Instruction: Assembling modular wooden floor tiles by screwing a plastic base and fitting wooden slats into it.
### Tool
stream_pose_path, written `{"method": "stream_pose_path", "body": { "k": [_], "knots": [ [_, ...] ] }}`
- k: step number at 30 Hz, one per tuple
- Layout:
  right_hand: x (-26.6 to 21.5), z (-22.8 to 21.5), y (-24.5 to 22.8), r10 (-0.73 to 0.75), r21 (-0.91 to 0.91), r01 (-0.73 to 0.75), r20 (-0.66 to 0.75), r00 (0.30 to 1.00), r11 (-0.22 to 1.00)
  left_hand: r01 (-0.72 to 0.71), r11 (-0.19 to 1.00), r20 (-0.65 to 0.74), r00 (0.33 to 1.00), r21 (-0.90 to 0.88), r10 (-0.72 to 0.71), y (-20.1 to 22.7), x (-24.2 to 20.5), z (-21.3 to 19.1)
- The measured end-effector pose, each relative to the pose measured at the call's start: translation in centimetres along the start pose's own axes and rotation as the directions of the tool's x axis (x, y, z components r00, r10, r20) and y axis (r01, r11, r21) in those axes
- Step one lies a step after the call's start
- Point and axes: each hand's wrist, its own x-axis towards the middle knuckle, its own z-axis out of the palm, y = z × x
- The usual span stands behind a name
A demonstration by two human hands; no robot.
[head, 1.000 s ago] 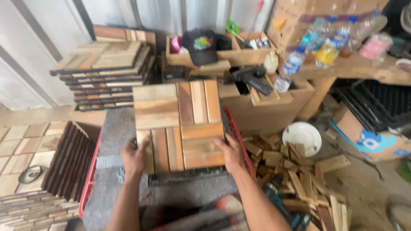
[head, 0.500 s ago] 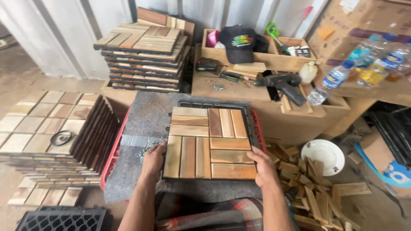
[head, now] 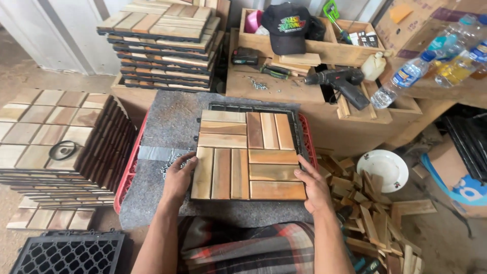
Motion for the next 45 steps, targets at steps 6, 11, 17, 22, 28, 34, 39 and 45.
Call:
{"method": "stream_pose_path", "body": {
  "k": [6, 11, 17, 22, 28, 34, 39, 45],
  "knots": [
    [-2.2, 1.5, -1.7, -0.001, -0.073, -0.001, -0.019, 1.0, 0.997, -0.017, 0.999, 0.0, 1.0, 0.039, 0.017, -0.3, 0.3, -0.1],
    [-2.9, 1.9, -2.1, -0.005, -0.115, 0.003, -0.02, 1.0, 0.993, -0.013, 0.999, -0.003, 1.0, 0.044, 0.014, -0.3, 0.1, 0.0],
    [-1.2, 0.3, -0.7, 0.014, -0.051, -0.014, 0.005, 1.0, 0.999, -0.014, 0.999, -0.003, 1.0, 0.041, 0.014, 0.2, -0.5, 0.2],
    [-0.1, -0.4, 0.2, 0.066, 0.145, -0.072, 0.047, 0.997, 0.987, -0.01, 0.998, -0.018, 1.0, 0.068, 0.011, 0.1, -0.3, 0.2],
    [1.5, -1.5, 1.8, 0.189, 0.264, -0.217, 0.126, 0.974, 0.94, -0.011, 0.995, -0.056, 0.998, 0.102, 0.017, 0.9, -1.2, 0.9],
    [-0.7, 0.0, -1.4, 0.226, 0.281, -0.267, 0.17, 0.959, 0.922, 0.114, 0.935, -0.169, 0.984, 0.335, -0.059, 3.8, -2.9, 2.4],
    [-1.2, -0.1, -1.9, 0.161, 0.352, -0.2, 0.138, 0.977, 0.914, 0.12, 0.917, -0.198, 0.979, 0.38, -0.047, 4.7, -4.0, 3.7],
    [-1.5, -0.6, -2.2, 0.1, 0.391, -0.18, 0.217, 0.971, 0.903, 0.11, 0.857, -0.219, 0.976, 0.504, 0.004, 5.0, -4.6, 4.8]
  ]
}}
